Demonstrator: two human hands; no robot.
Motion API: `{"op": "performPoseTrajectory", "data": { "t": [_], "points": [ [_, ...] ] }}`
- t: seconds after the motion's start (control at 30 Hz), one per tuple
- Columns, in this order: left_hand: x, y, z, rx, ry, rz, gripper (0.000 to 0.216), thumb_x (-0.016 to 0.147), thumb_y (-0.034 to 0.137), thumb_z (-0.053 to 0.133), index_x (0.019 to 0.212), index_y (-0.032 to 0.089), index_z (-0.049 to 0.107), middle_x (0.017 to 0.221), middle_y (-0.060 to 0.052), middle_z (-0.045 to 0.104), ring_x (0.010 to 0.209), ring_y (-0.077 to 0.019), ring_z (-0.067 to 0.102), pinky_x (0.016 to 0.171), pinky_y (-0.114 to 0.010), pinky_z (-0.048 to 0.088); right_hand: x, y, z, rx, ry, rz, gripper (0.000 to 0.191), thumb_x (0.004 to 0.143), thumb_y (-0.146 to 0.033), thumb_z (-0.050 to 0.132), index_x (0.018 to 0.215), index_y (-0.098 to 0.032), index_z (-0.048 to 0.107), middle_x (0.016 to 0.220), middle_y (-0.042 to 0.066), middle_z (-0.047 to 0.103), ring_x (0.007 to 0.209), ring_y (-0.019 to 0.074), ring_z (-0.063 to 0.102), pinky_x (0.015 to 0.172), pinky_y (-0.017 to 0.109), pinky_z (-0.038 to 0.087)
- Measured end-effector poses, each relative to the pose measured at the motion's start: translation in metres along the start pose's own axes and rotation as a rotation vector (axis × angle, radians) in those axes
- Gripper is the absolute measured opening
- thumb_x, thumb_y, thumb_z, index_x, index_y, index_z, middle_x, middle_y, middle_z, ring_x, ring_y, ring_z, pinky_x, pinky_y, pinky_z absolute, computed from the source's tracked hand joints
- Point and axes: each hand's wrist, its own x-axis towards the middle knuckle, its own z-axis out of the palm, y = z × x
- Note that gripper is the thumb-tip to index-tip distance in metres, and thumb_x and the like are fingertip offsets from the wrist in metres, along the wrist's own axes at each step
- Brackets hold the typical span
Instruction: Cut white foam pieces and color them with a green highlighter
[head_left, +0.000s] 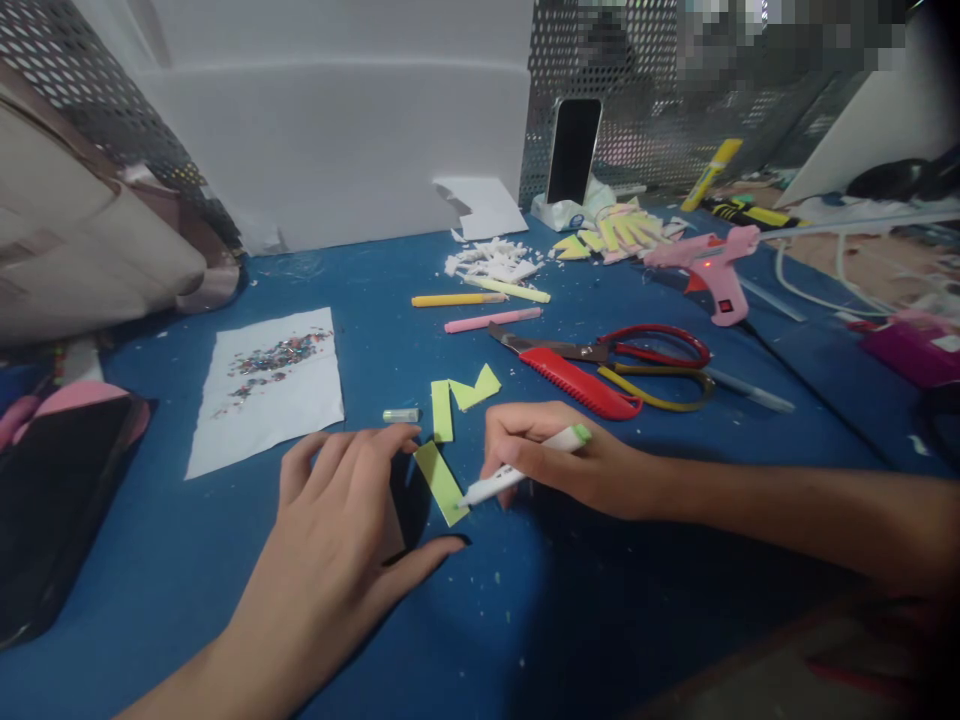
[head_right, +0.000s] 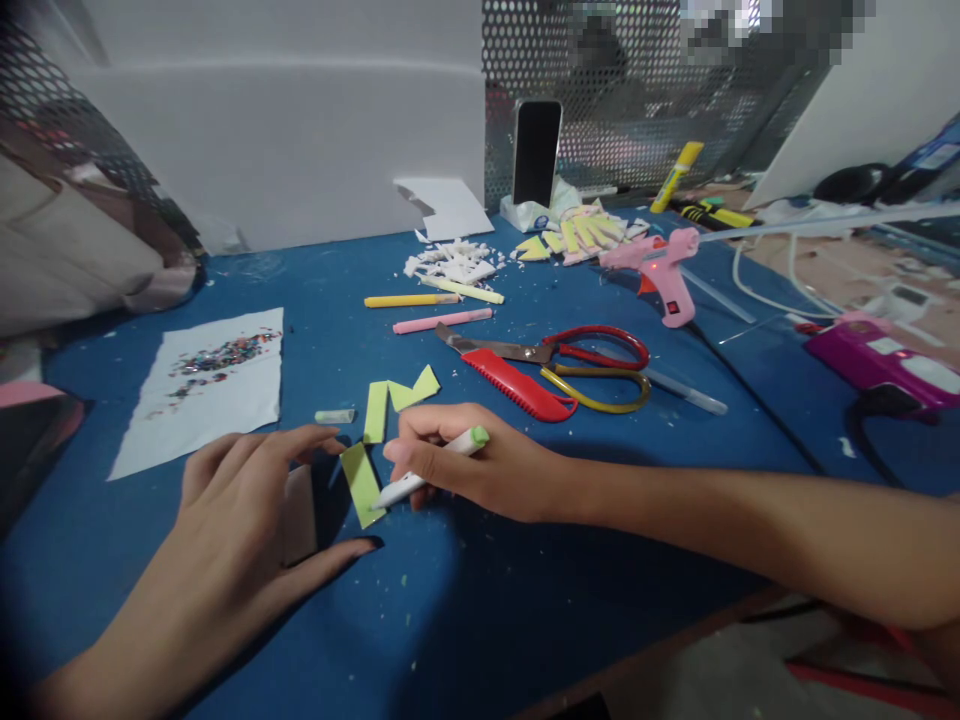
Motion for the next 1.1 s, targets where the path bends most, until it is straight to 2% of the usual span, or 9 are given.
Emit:
{"op": "performPoseTrajectory", "data": {
  "t": [0.13,0.33,0.47,0.57,0.67,0.87,1.1],
  "points": [
    [0.001,0.001,0.0,0.004,-0.005,-0.002,0.064,0.083,0.061,0.059,0.126,0.019,0.038,0.121,-0.011,0.055,0.106,-0.0285,0.048,0.095,-0.049,0.029,0.0,0.001,0.0,0.044,-0.003,-0.014,0.043,0.098,-0.042,0.048,0.074,-0.01,0.063,0.069,0.001,0.058,0.059,0.009,0.059,0.055,0.021,0.046],
    [0.001,0.002,-0.001,-0.015,-0.012,-0.047,0.058,0.084,0.054,0.061,0.125,0.021,0.037,0.119,-0.009,0.055,0.105,-0.0275,0.048,0.096,-0.049,0.028,0.0,0.001,-0.002,0.004,0.134,-0.119,0.045,0.101,-0.035,0.041,0.075,-0.009,0.066,0.068,0.002,0.059,0.056,0.0059,0.056,0.047,0.016,0.04],
    [0.001,0.004,-0.003,-0.076,-0.022,-0.077,0.056,0.083,0.05,0.064,0.125,0.024,0.037,0.115,-0.007,0.057,0.106,-0.0272,0.048,0.097,-0.05,0.029,-0.001,0.002,-0.002,-0.02,0.196,-0.163,0.044,0.101,-0.036,0.039,0.076,-0.01,0.063,0.067,0.002,0.06,0.058,0.0072,0.056,0.049,0.017,0.04],
    [-0.002,0.007,-0.003,-0.138,-0.056,-0.107,0.056,0.082,0.05,0.065,0.126,0.028,0.038,0.113,-0.005,0.057,0.104,-0.0278,0.046,0.094,-0.051,0.031,-0.003,0.0,0.0,-0.039,0.164,-0.128,0.036,0.101,-0.035,0.043,0.081,-0.011,0.061,0.074,0.002,0.059,0.065,0.0083,0.057,0.057,0.019,0.045],
    [-0.006,0.01,-0.004,-0.178,-0.092,-0.138,0.059,0.08,0.052,0.065,0.128,0.031,0.038,0.113,-0.005,0.056,0.104,-0.0302,0.042,0.089,-0.051,0.036,-0.003,-0.002,0.0,-0.101,0.111,-0.113,0.028,0.099,-0.033,0.049,0.084,-0.012,0.06,0.08,0.002,0.057,0.071,0.0089,0.055,0.064,0.02,0.044],
    [-0.011,0.007,-0.003,-0.161,-0.094,-0.131,0.066,0.078,0.051,0.067,0.132,0.03,0.035,0.117,-0.006,0.055,0.105,-0.0308,0.042,0.089,-0.052,0.036,-0.001,-0.001,0.0,-0.171,0.038,-0.067,0.023,0.098,-0.032,0.051,0.091,-0.012,0.059,0.082,0.001,0.056,0.069,0.0082,0.05,0.062,0.021,0.04],
    [-0.011,0.005,-0.001,-0.175,-0.093,-0.155,0.066,0.078,0.05,0.067,0.132,0.031,0.034,0.113,-0.007,0.057,0.104,-0.0312,0.039,0.085,-0.05,0.04,-0.002,0.001,0.0,-0.199,0.025,-0.02,0.024,0.098,-0.033,0.051,0.086,-0.014,0.057,0.082,0.001,0.057,0.07,0.0098,0.051,0.062,0.023,0.039]
  ]
}}
